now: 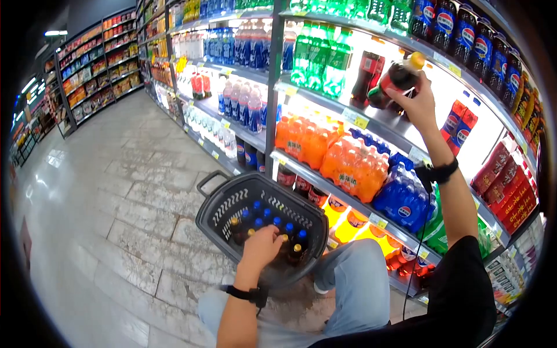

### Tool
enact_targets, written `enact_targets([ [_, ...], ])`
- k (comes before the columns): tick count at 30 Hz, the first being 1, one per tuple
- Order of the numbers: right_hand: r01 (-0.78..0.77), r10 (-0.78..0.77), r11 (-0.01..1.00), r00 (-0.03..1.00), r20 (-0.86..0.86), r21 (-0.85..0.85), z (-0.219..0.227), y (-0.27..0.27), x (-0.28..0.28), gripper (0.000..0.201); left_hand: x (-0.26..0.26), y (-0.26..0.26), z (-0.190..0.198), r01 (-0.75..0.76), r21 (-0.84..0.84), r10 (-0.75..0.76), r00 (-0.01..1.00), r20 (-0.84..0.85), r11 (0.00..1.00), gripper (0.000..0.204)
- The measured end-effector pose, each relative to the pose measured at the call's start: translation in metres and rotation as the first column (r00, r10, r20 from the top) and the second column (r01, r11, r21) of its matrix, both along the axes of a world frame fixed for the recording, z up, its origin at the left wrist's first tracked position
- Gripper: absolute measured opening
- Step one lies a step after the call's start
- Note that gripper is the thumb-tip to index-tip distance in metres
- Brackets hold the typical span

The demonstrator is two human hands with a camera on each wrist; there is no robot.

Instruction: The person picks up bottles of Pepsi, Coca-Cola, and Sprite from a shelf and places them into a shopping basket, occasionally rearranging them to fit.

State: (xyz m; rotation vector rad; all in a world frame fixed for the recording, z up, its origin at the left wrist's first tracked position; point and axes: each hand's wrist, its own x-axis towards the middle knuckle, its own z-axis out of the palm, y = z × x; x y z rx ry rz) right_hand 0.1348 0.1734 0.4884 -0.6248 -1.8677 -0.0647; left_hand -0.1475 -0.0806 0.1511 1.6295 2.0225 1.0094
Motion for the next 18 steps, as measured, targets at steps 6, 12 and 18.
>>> enact_targets([
  [6,-0.367,0.350,0.825,0.929,-0.120,-0.430,-0.073,-0.100,-0.017,0.071,-0.019,0.003,-0.004,-0.057,0.107,0.050,0.996,0.072,0.993,0.025],
  [12,-0.231,0.525,0.651,0.825,0.208,-0.723,-0.204,-0.133,-0.079,0.071,-0.015,0.002,0.030,-0.087,0.465,-0.106,0.921,0.374,0.881,0.040],
  [18,-0.292,0.688,0.531,0.697,0.204,-0.795,-0.308,-0.131,-0.130,0.070,-0.025,-0.003,0.030,-0.026,0.272,-0.080,0.924,0.375,0.962,0.031],
])
